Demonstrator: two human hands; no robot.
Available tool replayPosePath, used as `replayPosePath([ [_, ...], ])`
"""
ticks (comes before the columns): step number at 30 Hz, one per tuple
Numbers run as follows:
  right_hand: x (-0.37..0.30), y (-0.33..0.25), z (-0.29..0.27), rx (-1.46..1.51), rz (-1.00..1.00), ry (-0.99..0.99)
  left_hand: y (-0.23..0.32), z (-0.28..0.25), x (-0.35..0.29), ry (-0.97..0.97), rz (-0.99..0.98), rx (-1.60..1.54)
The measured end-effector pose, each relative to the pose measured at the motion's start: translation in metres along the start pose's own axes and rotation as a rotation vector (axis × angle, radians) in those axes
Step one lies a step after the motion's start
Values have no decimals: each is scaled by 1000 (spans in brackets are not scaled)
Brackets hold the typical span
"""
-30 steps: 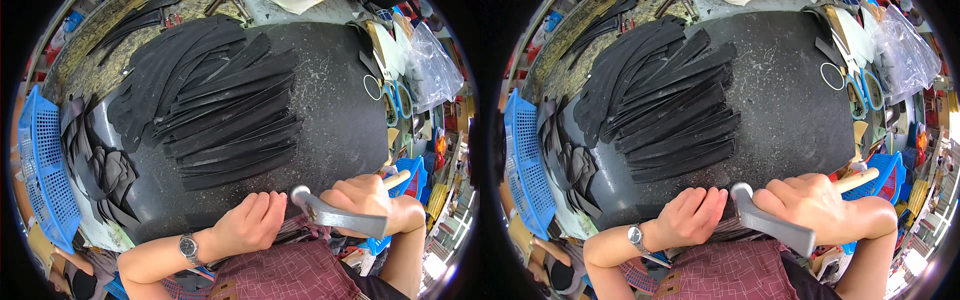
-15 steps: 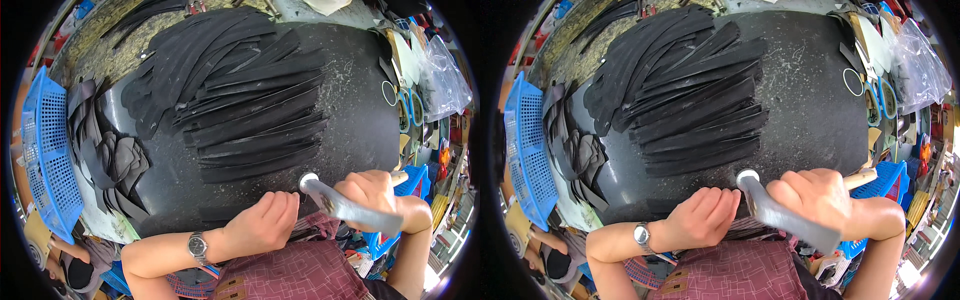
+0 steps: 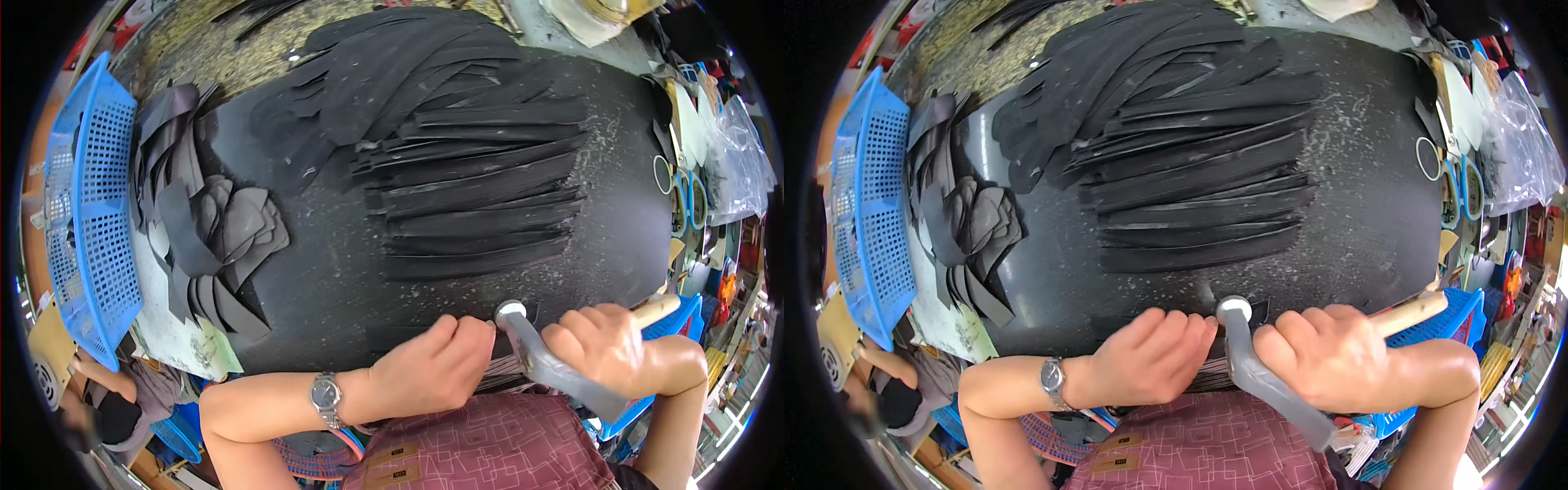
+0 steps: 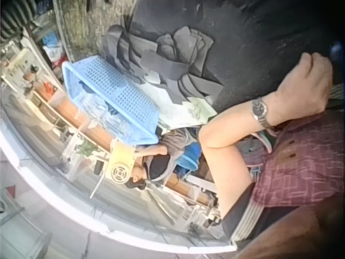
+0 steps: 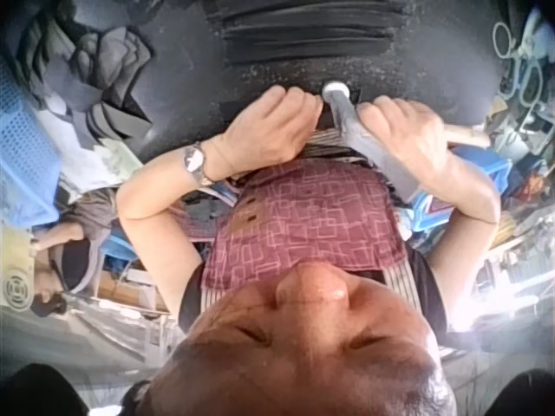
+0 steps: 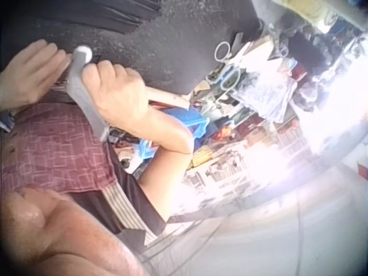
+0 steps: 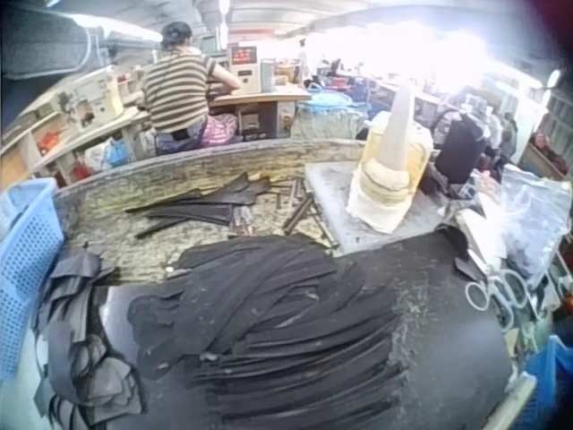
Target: Hammering black leather strips on a workbench as part of the shoe assembly process.
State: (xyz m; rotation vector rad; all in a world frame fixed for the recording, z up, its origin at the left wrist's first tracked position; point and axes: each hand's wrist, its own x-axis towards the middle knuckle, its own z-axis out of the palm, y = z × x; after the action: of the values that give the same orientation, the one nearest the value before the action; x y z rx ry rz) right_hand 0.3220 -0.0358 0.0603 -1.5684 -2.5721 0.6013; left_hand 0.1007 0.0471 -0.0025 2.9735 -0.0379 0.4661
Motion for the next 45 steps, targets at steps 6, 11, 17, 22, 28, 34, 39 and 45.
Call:
replayPosePath([
  [6,13,-6,0,11,-81,42,-2,-10,-17,-28,12,28],
  [11,24,-14,3,-25,-75,27,-6,-15,-35,-24,-71,-145],
  [17,39,-17,4,62,-103,0,-12,-17,-55,33,-113,-200],
  [22,54,-32,1,-78,-168,-66,-12,-23,-65,49,-125,-184],
  [28,69,-42,2,-1,-181,-87,-12,-30,-83,44,-202,-265],
  [34,87,-44,3,37,-274,-130,-6,-34,-99,32,-119,8],
  [39,93,-54,5,6,-268,-73,0,-36,-107,23,-103,88],
  [45,103,-55,5,18,-330,-41,4,-34,-117,71,-212,-46],
])
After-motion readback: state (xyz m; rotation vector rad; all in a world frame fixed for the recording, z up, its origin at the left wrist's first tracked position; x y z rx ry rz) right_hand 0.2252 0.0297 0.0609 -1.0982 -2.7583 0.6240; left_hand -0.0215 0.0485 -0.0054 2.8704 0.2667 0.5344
